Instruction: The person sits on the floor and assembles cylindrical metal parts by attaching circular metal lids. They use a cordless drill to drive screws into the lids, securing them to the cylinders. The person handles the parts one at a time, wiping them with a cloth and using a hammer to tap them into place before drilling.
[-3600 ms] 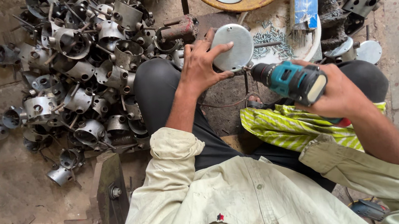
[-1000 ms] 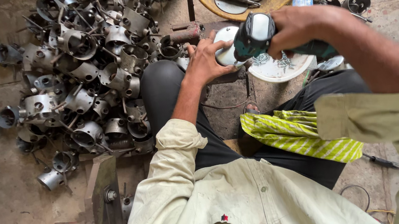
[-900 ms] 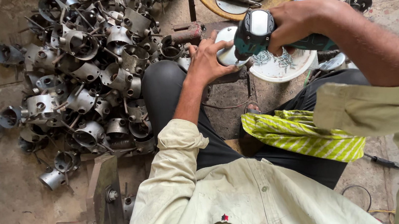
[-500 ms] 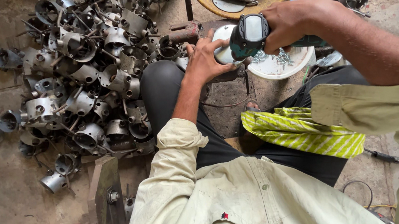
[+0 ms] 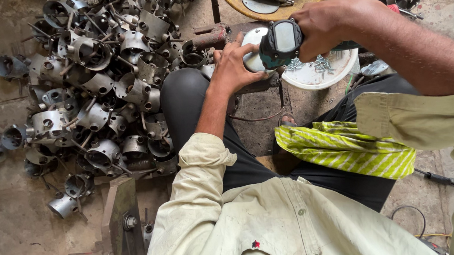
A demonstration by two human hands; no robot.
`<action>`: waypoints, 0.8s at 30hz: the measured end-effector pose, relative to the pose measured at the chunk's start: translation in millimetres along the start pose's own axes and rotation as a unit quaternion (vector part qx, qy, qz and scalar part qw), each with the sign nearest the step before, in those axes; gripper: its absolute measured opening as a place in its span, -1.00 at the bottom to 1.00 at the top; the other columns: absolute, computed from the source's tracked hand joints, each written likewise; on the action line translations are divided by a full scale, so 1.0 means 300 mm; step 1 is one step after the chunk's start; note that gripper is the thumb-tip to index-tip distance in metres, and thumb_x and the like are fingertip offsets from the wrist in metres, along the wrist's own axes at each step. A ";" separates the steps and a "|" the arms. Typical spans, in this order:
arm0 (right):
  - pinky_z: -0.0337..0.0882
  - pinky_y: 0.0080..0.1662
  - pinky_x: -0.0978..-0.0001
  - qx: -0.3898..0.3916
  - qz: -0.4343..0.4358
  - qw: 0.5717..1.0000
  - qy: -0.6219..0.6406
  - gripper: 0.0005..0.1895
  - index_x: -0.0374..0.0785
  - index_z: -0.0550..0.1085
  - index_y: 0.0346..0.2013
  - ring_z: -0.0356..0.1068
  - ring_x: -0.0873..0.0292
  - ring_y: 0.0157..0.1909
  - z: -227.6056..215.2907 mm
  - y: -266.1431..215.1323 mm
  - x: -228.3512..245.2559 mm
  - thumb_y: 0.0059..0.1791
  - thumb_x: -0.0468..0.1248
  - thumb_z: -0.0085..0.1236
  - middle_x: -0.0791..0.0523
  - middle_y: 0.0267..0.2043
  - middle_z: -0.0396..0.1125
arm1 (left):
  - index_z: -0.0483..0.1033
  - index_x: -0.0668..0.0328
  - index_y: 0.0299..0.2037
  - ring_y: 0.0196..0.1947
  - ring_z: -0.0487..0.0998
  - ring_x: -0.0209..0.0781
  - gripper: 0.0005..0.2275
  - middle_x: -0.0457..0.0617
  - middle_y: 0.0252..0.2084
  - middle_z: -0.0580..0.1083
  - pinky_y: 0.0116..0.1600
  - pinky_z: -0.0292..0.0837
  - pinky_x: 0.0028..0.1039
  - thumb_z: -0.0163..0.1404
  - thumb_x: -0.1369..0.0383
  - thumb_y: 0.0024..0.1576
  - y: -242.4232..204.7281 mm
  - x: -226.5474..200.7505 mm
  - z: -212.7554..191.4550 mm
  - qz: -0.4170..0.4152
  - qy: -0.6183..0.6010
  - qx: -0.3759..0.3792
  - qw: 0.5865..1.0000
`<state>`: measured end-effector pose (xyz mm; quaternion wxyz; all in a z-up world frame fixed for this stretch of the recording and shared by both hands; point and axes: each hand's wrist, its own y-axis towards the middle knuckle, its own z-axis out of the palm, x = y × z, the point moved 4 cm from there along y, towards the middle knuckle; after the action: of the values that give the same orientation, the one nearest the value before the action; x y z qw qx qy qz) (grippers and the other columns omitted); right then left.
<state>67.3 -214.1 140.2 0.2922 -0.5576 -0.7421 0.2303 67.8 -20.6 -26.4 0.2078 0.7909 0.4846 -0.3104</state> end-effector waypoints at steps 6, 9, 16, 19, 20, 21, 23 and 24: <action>0.57 -0.27 0.13 -0.005 -0.023 1.000 -0.003 -0.60 -0.27 0.56 -0.13 0.58 0.03 -0.34 0.001 0.003 0.002 -0.23 -0.21 0.27 -0.01 -0.38 0.56 | 0.63 -0.19 0.02 0.32 0.35 0.08 -0.35 0.29 0.41 0.23 0.33 0.02 -0.04 0.48 0.06 -0.37 0.001 -0.003 0.002 -0.002 0.017 0.000 1.000; 0.60 -0.22 0.13 0.002 -0.020 1.000 -0.003 -0.60 -0.26 0.58 -0.13 0.61 0.03 -0.30 0.005 0.004 -0.004 -0.23 -0.21 0.27 -0.03 -0.35 0.57 | 0.64 -0.21 0.04 0.33 0.36 0.06 -0.36 0.31 0.42 0.22 0.34 0.03 -0.06 0.46 0.06 -0.35 -0.001 0.000 0.000 0.001 0.016 0.003 1.000; 0.53 -0.13 0.15 -0.056 -0.091 0.993 -0.044 -0.47 -0.23 0.56 -0.06 0.53 -0.03 -0.18 0.026 0.027 -0.005 -0.32 -0.20 0.38 -0.03 -0.23 0.53 | 0.62 -0.16 0.04 0.33 0.33 0.08 -0.35 0.32 0.42 0.22 0.31 0.05 -0.11 0.46 0.04 -0.36 -0.002 -0.008 -0.011 0.007 0.013 -0.001 1.000; 0.55 -0.10 0.15 -0.034 -0.075 0.996 -0.037 -0.47 -0.21 0.56 -0.05 0.55 -0.02 -0.17 0.031 0.028 -0.017 -0.30 -0.20 0.36 -0.02 -0.22 0.54 | 0.62 -0.18 0.05 0.35 0.32 0.08 -0.35 0.33 0.42 0.22 0.32 0.05 -0.11 0.46 0.05 -0.33 -0.006 -0.005 -0.007 0.008 0.014 0.000 1.000; 0.56 -0.09 0.15 -0.013 -0.055 0.998 -0.034 -0.49 -0.20 0.57 -0.04 0.57 0.00 -0.17 0.033 0.026 -0.022 -0.28 -0.20 0.34 -0.02 -0.22 0.56 | 0.62 -0.19 0.06 0.36 0.32 0.07 -0.36 0.33 0.42 0.22 0.33 0.05 -0.11 0.45 0.05 -0.32 -0.006 -0.002 -0.005 0.006 0.017 0.000 1.000; 0.55 -0.07 0.15 -0.019 -0.066 0.996 -0.048 -0.49 -0.19 0.56 -0.04 0.55 -0.01 -0.14 0.030 0.024 -0.013 -0.28 -0.20 0.35 -0.02 -0.20 0.55 | 0.62 -0.20 0.06 0.37 0.32 0.07 -0.37 0.32 0.43 0.22 0.33 0.05 -0.11 0.45 0.06 -0.32 -0.006 0.000 -0.005 0.005 0.019 -0.001 1.000; 0.54 -0.04 0.14 -0.034 -0.086 0.993 -0.077 -0.47 -0.17 0.56 -0.03 0.51 -0.03 -0.09 0.021 0.020 0.005 -0.29 -0.19 0.37 -0.02 -0.15 0.53 | 0.63 -0.21 0.06 0.37 0.30 0.10 -0.37 0.33 0.42 0.22 0.35 0.02 -0.08 0.45 0.08 -0.32 -0.002 0.000 -0.003 0.007 0.015 0.002 1.000; 0.55 -0.04 0.13 -0.017 -0.065 0.996 -0.066 -0.49 -0.19 0.57 -0.03 0.52 -0.02 -0.09 0.019 0.017 0.001 -0.27 -0.19 0.34 -0.03 -0.16 0.55 | 0.64 -0.21 0.06 0.37 0.29 0.12 -0.37 0.34 0.41 0.21 0.36 0.00 -0.07 0.45 0.09 -0.31 -0.002 -0.001 -0.003 0.007 0.013 0.003 1.000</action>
<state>66.7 -212.5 132.7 0.2473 -0.4965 -0.7984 0.2340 67.3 -19.9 -25.5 0.2012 0.7992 0.4803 -0.3002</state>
